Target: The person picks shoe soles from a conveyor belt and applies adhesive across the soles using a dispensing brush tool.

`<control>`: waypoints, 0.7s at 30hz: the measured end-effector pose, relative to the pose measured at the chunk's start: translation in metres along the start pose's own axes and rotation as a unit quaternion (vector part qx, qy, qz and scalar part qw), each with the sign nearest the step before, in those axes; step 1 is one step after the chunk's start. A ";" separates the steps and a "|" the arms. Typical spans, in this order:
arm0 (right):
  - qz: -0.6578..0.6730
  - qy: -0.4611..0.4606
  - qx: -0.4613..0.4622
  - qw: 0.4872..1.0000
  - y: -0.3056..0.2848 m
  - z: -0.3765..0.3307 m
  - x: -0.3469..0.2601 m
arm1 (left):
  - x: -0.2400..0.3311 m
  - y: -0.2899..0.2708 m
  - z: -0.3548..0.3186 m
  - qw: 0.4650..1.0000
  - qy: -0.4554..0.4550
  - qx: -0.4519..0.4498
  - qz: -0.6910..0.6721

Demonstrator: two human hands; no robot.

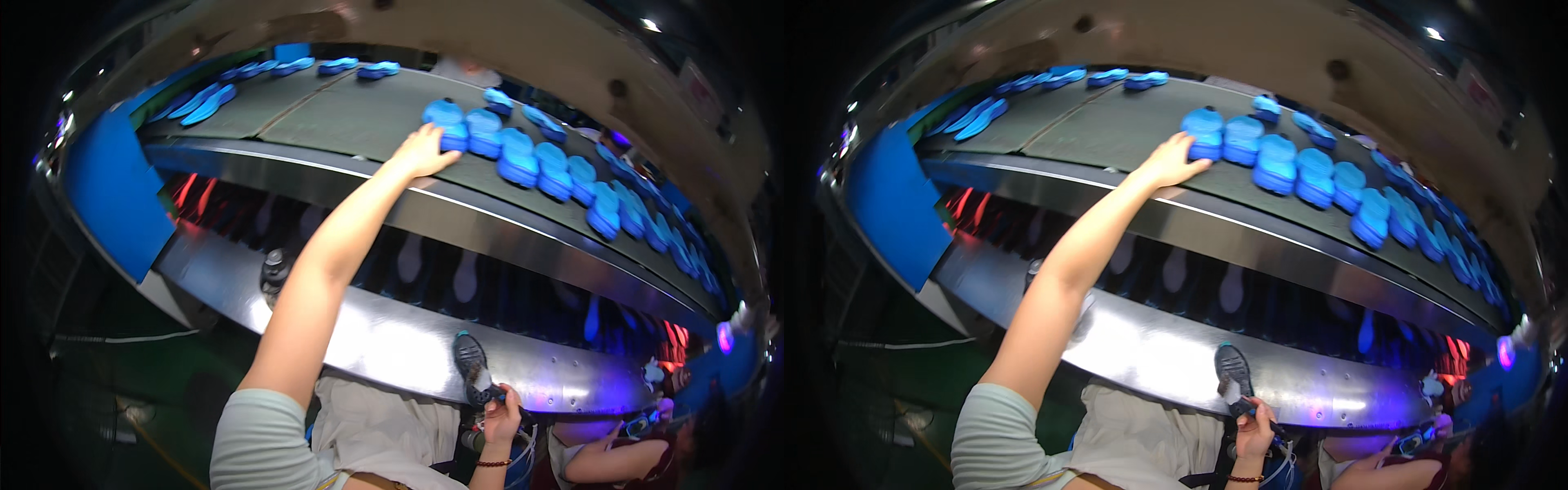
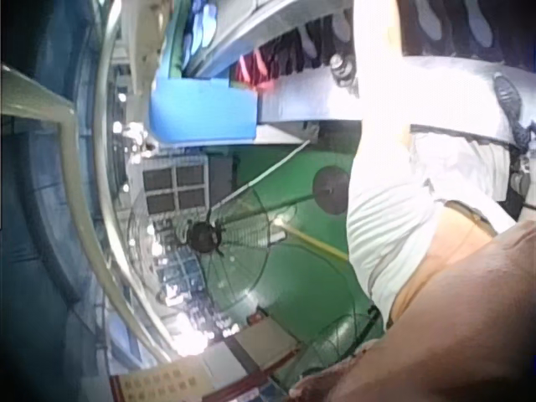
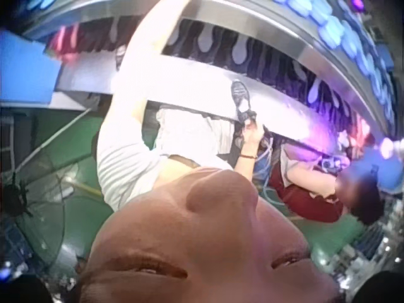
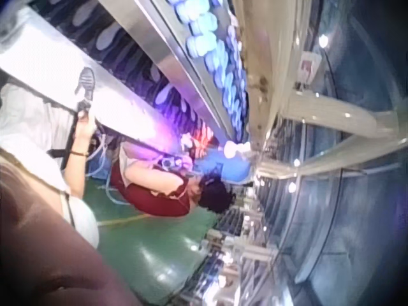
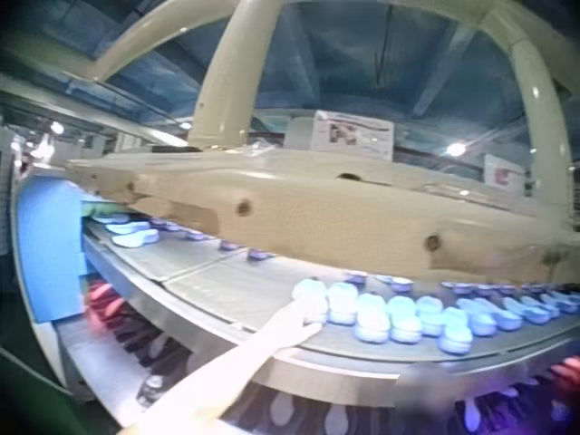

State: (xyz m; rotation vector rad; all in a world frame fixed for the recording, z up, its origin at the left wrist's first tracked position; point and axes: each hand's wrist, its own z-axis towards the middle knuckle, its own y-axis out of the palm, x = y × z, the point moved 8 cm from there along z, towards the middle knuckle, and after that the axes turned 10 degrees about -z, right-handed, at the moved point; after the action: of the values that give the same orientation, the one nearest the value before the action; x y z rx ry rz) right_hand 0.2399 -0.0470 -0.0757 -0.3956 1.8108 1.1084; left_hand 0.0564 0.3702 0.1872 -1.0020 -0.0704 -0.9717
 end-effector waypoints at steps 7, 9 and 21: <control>-0.031 -0.038 -0.046 0.998 -0.012 -0.003 -0.016 | 0.039 -0.049 -0.041 0.965 0.187 0.071 -0.171; -0.041 -0.046 -0.035 0.997 -0.015 -0.005 -0.019 | 0.020 -0.075 -0.084 0.889 0.099 0.173 -0.413; -0.027 -0.026 -0.099 0.994 0.008 -0.008 -0.019 | 0.007 0.041 -0.345 0.389 -0.214 -0.189 -0.876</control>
State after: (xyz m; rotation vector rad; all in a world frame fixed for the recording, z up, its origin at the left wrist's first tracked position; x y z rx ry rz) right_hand 0.2397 -0.0530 -0.0544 -0.5244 1.6411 1.2527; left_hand -0.0354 0.1188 -0.0345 -1.4015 -1.7770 -2.6945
